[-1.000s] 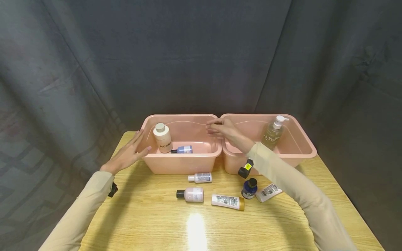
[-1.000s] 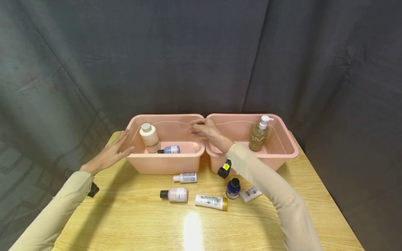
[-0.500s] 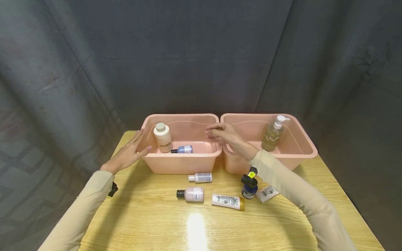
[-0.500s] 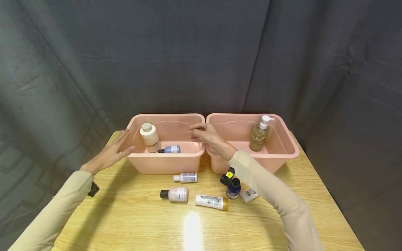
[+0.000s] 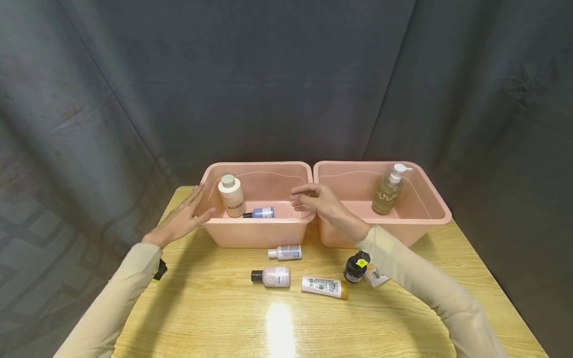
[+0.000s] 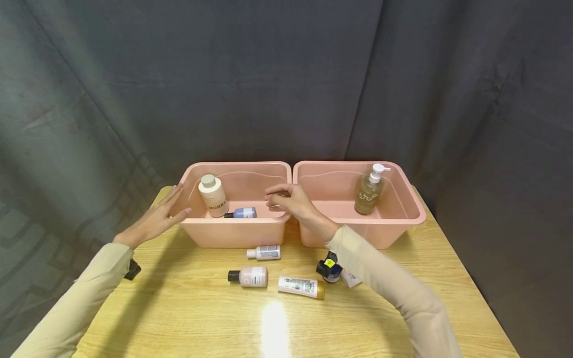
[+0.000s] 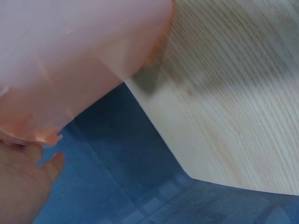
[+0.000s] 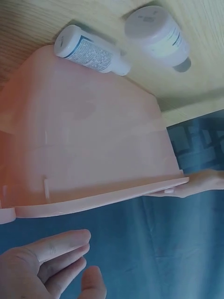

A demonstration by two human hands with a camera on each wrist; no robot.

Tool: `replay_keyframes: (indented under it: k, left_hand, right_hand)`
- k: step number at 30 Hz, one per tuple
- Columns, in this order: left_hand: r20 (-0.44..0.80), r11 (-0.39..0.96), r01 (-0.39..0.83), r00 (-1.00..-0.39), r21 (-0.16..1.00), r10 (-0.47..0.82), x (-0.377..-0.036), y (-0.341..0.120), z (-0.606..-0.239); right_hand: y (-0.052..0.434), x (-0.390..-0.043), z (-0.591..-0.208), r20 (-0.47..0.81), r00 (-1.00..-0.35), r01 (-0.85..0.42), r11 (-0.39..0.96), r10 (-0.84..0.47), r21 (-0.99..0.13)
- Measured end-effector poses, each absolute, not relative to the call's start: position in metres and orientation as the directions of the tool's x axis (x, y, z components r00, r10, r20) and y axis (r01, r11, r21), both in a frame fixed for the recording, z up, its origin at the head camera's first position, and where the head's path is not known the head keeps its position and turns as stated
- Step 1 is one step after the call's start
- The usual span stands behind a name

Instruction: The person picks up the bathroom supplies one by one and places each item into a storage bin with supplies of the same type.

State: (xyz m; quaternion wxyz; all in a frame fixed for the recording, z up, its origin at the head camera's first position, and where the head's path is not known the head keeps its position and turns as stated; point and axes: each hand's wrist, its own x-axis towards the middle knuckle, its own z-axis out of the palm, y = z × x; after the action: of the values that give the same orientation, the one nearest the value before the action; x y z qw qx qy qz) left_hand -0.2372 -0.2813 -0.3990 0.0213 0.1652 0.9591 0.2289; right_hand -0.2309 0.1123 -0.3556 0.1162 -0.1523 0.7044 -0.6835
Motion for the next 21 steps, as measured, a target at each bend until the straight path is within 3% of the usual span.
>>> replay_keyframes:
  k: [21]
  left_hand:
    - [0.028, 0.841, 0.311, -0.942, 0.443, 0.334, -0.237, -0.282, -0.398]
  right_hand:
    - [0.109, -0.203, -0.368, 0.178, -0.870, -0.233, 0.064, -0.459, -0.970]
